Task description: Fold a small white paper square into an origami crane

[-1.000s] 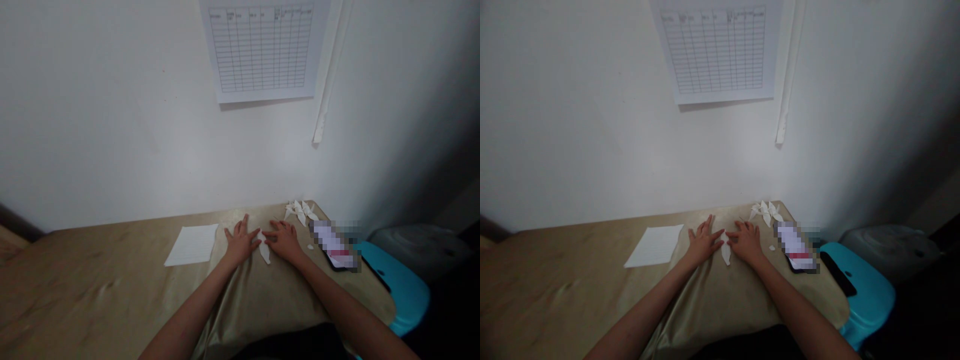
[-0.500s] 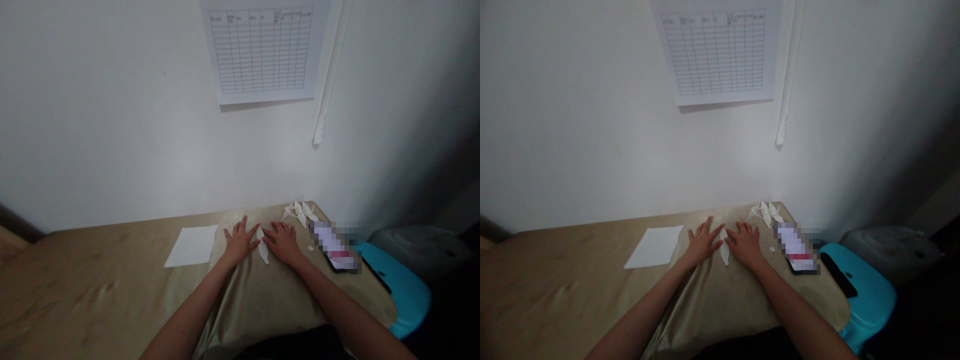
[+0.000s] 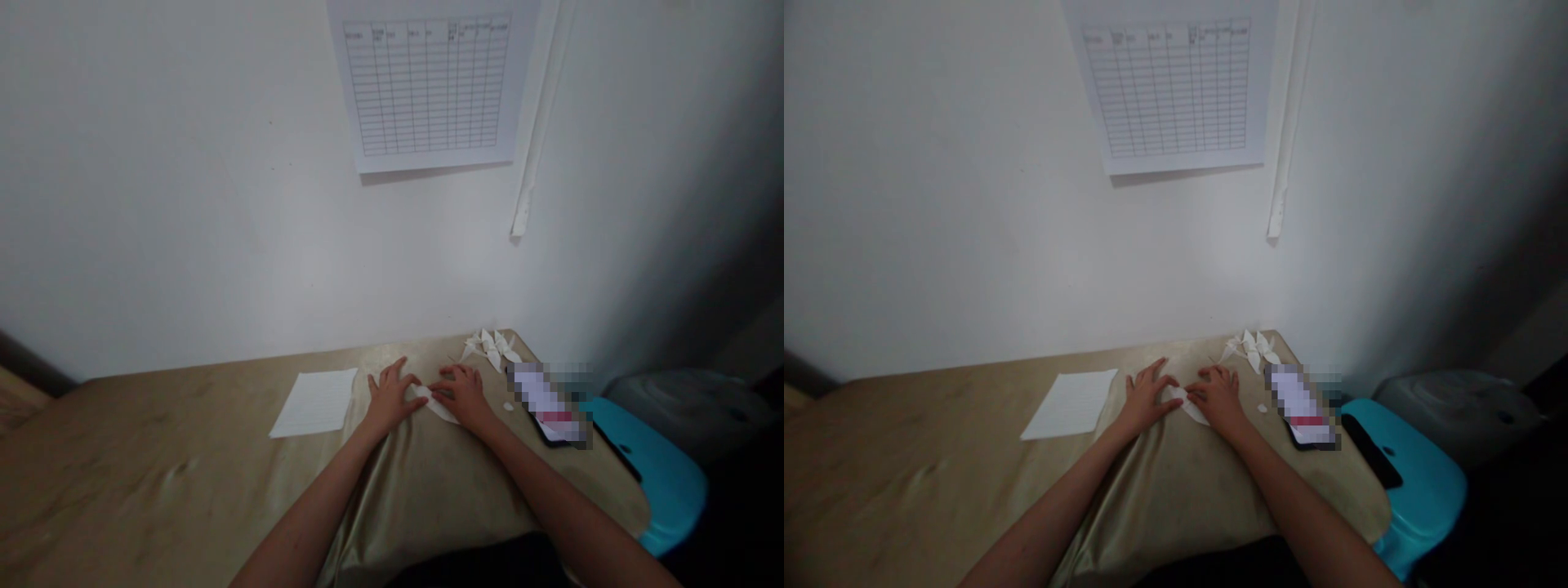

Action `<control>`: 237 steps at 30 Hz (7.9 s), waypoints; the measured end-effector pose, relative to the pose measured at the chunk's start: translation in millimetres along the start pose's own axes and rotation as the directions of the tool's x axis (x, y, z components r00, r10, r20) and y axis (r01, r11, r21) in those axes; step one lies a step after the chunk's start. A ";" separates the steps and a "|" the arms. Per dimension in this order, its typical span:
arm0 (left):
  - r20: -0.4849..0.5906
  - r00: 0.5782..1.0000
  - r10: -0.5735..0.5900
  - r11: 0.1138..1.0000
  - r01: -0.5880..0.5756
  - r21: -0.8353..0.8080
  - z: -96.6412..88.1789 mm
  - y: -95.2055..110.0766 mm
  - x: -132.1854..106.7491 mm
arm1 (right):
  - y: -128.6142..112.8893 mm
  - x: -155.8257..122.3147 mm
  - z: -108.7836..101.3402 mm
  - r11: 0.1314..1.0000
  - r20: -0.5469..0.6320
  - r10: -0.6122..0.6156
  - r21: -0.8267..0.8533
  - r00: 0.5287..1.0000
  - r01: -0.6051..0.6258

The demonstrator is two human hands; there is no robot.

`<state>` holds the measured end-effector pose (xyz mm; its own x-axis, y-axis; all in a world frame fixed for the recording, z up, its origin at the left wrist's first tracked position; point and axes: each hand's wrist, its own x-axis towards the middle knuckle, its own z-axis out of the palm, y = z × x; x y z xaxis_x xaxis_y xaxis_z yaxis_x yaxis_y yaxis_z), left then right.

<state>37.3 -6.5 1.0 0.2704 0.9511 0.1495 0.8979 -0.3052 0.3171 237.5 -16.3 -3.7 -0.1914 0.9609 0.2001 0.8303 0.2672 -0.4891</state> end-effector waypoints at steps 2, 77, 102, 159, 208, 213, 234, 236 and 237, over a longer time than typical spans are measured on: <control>0.016 1.000 0.017 1.000 -0.017 -0.008 -0.5 -1.3 0.5 | 1.4 0.3 0.1 1.000 -0.007 -0.011 0.005 1.000 0.011; -0.021 0.997 -0.079 0.996 0.078 -0.053 -3.2 10.6 -4.6 | -1.9 -1.6 -4.8 0.993 0.008 -0.107 -0.042 0.994 0.108; 0.020 0.988 0.154 0.972 -0.148 -0.181 -3.7 -14.1 -5.8 | 21.4 1.4 1.2 0.928 -0.009 -0.338 0.162 0.941 0.335; -0.021 0.993 -0.118 0.975 0.112 -0.190 1.0 6.6 0.8 | -9.4 1.9 -2.4 0.992 -0.020 -0.101 0.077 0.995 0.102; 0.091 0.992 -0.088 0.996 0.089 -0.016 -6.9 4.4 -0.8 | -8.2 -2.3 -0.1 0.998 -0.052 0.052 -0.026 0.997 -0.054; 0.099 0.992 -0.076 0.997 0.073 0.038 -6.2 2.6 0.2 | -10.6 -3.3 -4.2 0.996 -0.032 0.075 -0.054 0.997 -0.077; 0.059 0.998 -0.009 0.981 -0.003 0.194 2.9 1.6 1.2 | -16.9 -3.8 4.5 0.975 0.042 0.118 -0.194 0.992 -0.107; 0.038 0.999 -0.005 0.982 -0.002 0.187 2.6 1.5 -0.2 | -15.6 -5.0 4.3 0.982 0.003 0.102 -0.158 0.995 -0.100; 0.025 1.000 -0.007 0.984 0.002 0.176 2.0 1.6 -0.8 | -15.1 -5.5 3.8 0.987 -0.023 0.092 -0.132 0.995 -0.094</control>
<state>39.2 -7.7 -0.5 0.2732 0.9540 0.1235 0.9456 -0.2899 0.1477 224.1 -25.3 -0.7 -0.1019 0.9795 0.1740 0.9062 0.1636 -0.3898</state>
